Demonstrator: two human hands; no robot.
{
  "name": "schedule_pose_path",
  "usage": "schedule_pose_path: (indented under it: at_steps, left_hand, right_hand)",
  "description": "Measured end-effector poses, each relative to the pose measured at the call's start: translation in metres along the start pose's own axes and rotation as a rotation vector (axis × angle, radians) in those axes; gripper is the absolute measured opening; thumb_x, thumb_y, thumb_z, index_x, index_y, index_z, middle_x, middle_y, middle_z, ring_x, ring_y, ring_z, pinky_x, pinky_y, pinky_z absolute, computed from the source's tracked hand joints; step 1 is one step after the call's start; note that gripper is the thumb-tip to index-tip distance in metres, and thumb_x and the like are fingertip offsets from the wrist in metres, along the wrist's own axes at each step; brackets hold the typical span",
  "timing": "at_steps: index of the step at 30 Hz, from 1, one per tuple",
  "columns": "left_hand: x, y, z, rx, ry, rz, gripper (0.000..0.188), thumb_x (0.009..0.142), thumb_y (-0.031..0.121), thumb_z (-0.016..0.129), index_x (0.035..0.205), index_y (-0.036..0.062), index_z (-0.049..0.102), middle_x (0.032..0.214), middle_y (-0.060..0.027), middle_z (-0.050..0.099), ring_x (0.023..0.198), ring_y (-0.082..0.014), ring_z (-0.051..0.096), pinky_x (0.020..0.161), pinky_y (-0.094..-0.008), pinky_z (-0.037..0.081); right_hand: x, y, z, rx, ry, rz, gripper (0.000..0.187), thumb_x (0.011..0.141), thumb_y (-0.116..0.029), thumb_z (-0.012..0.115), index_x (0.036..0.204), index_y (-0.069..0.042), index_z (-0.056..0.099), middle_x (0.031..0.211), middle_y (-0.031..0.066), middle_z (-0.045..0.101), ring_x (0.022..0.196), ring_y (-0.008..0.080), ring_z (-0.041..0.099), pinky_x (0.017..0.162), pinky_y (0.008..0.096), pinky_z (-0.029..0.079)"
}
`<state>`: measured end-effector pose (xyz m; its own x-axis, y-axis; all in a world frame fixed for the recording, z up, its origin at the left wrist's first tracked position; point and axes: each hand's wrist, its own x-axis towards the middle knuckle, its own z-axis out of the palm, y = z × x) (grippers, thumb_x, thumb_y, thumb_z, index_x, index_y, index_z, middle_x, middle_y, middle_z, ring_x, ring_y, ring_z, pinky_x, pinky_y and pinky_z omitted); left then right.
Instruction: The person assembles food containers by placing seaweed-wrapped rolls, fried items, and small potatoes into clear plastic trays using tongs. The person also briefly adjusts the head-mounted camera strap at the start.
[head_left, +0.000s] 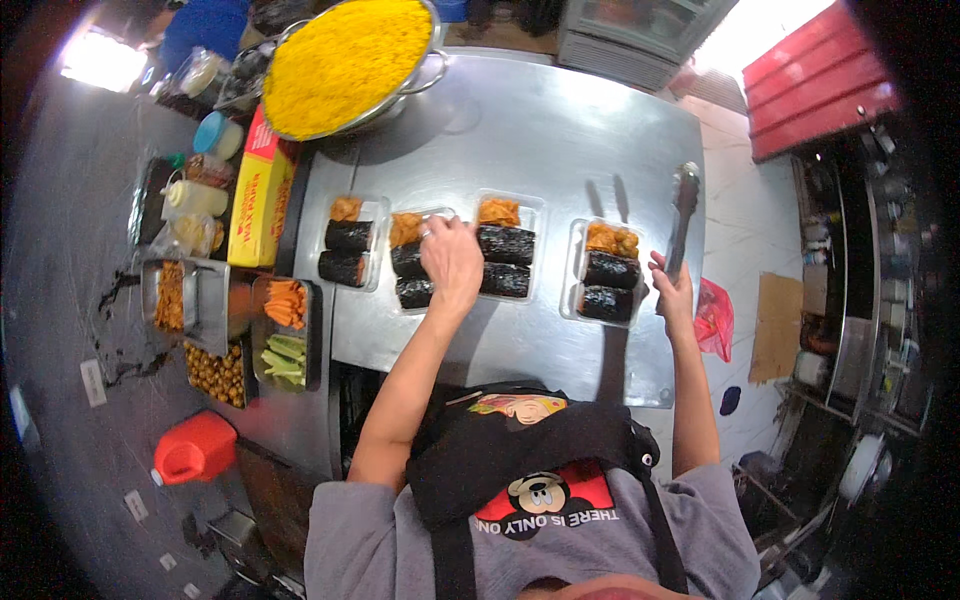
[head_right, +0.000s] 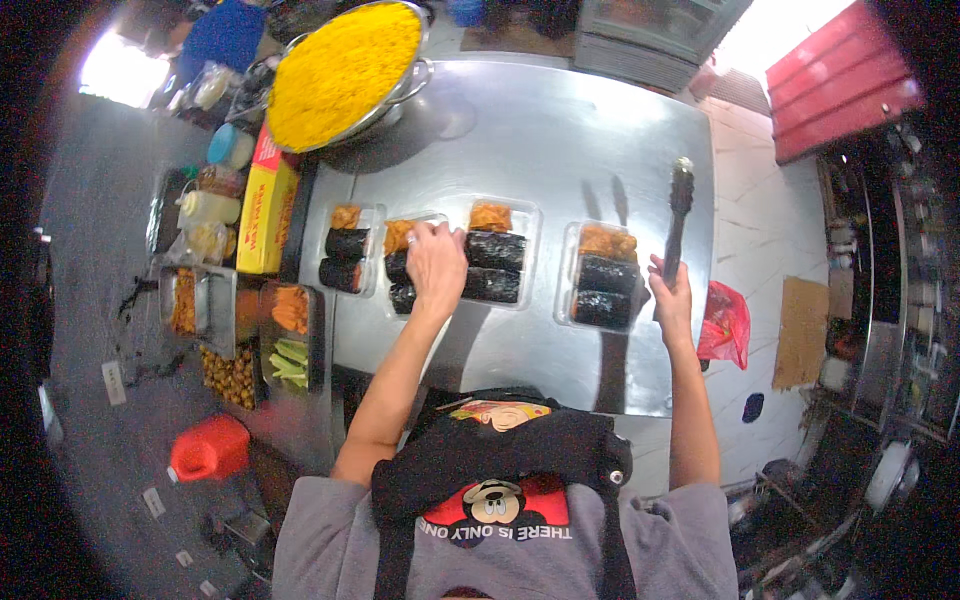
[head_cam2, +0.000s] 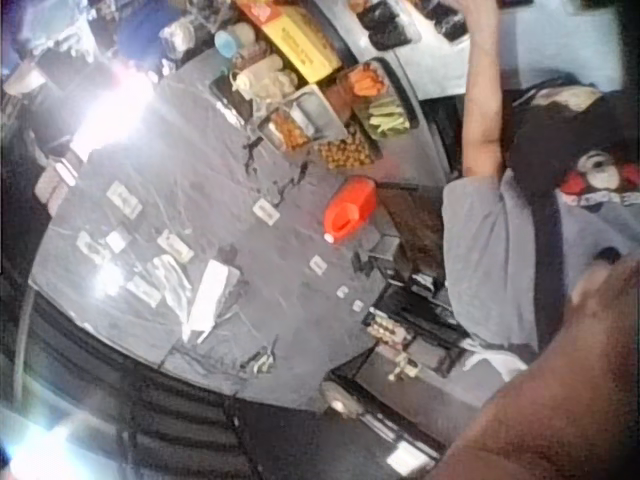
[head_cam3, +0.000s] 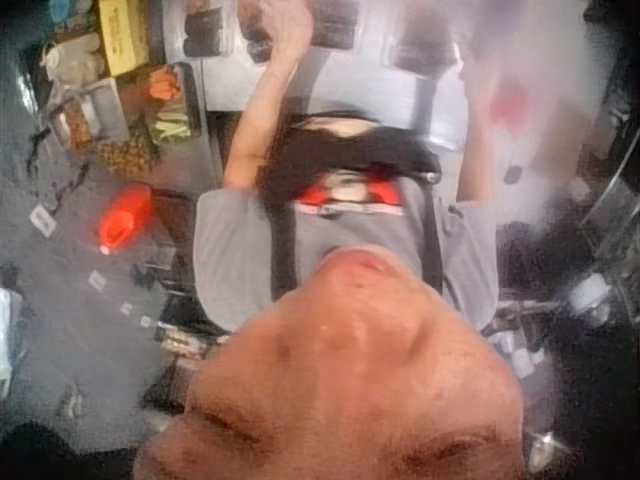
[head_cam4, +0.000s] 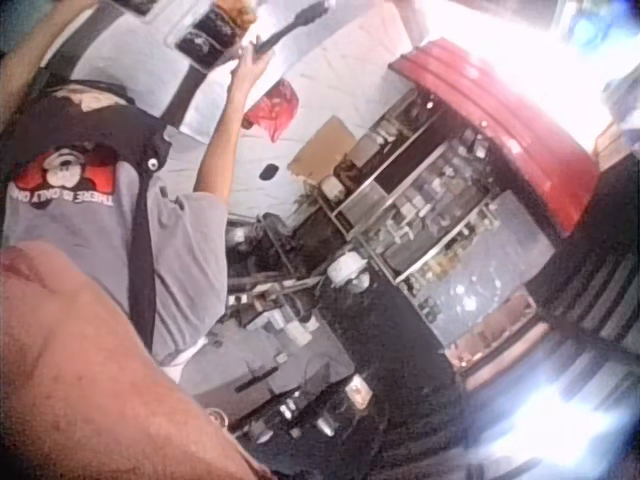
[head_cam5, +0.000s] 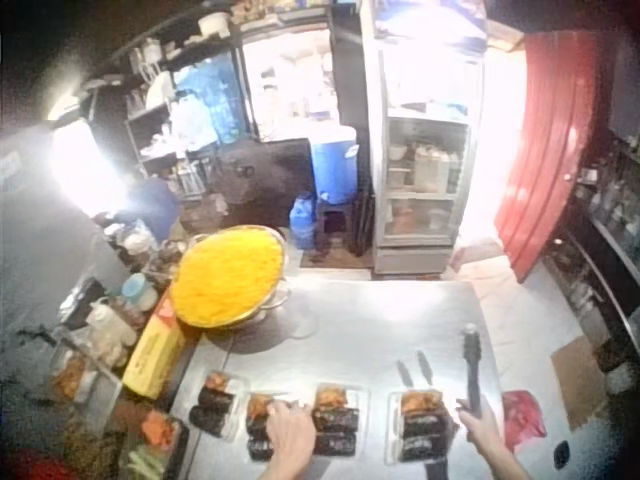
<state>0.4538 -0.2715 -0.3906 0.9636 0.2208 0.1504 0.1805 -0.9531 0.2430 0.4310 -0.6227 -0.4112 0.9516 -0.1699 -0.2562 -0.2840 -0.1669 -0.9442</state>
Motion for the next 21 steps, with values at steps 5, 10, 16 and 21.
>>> schedule_pose_path:
  at_steps: [5, 10, 16, 21]
  left_hand:
    - [0.012, -0.005, 0.01, -0.051, -0.117, -0.058, 0.028, 0.091, 0.022, 0.054, 0.092, -0.0034, 0.066, 0.101, -0.0208, 0.059, 0.091, -0.0336, 0.063, 0.074, -0.0415, 0.054]
    - [0.002, 0.005, 0.045, -0.268, -0.068, 0.081, 0.03, 0.094, 0.021, 0.046, 0.094, -0.0074, 0.056, 0.089, -0.0248, 0.061, 0.082, -0.0394, 0.063, 0.066, -0.0465, 0.054]
    - [-0.016, 0.015, 0.062, -0.765, -0.066, -0.138, 0.026, 0.1, 0.021, 0.034, 0.103, -0.0056, 0.035, 0.073, -0.0327, 0.058, 0.07, -0.0493, 0.06, 0.059, -0.0552, 0.049]
    - [-0.038, 0.002, 0.033, -0.993, 0.014, -0.16, 0.023, 0.1, 0.02, 0.038, 0.103, -0.0027, 0.034, 0.076, -0.0304, 0.057, 0.072, -0.0503, 0.057, 0.062, -0.0553, 0.044]
  right_hand:
    - [0.004, -0.012, 0.009, -0.063, -0.023, -0.167, 0.029, 0.09, -0.004, 0.054, 0.119, -0.001, 0.048, 0.122, 0.0129, 0.059, 0.105, 0.0181, 0.059, 0.091, 0.0321, 0.046]
    - [-0.005, -0.029, 0.007, -0.188, 0.017, -0.317, 0.027, 0.093, -0.01, 0.057, 0.117, -0.002, 0.048, 0.106, 0.0076, 0.061, 0.082, 0.0126, 0.058, 0.07, 0.0256, 0.047]
    - [-0.032, -0.099, 0.032, -0.111, -0.026, -0.14, 0.029, 0.091, -0.014, 0.064, 0.116, -0.008, 0.051, 0.073, -0.0024, 0.051, 0.044, 0.0023, 0.041, 0.038, 0.0182, 0.032]
    - [-0.042, -0.146, 0.054, -0.168, -0.144, -0.163, 0.045, 0.092, -0.021, 0.062, 0.132, -0.01, 0.044, 0.067, -0.005, 0.048, 0.042, 0.0018, 0.036, 0.038, 0.0168, 0.029]
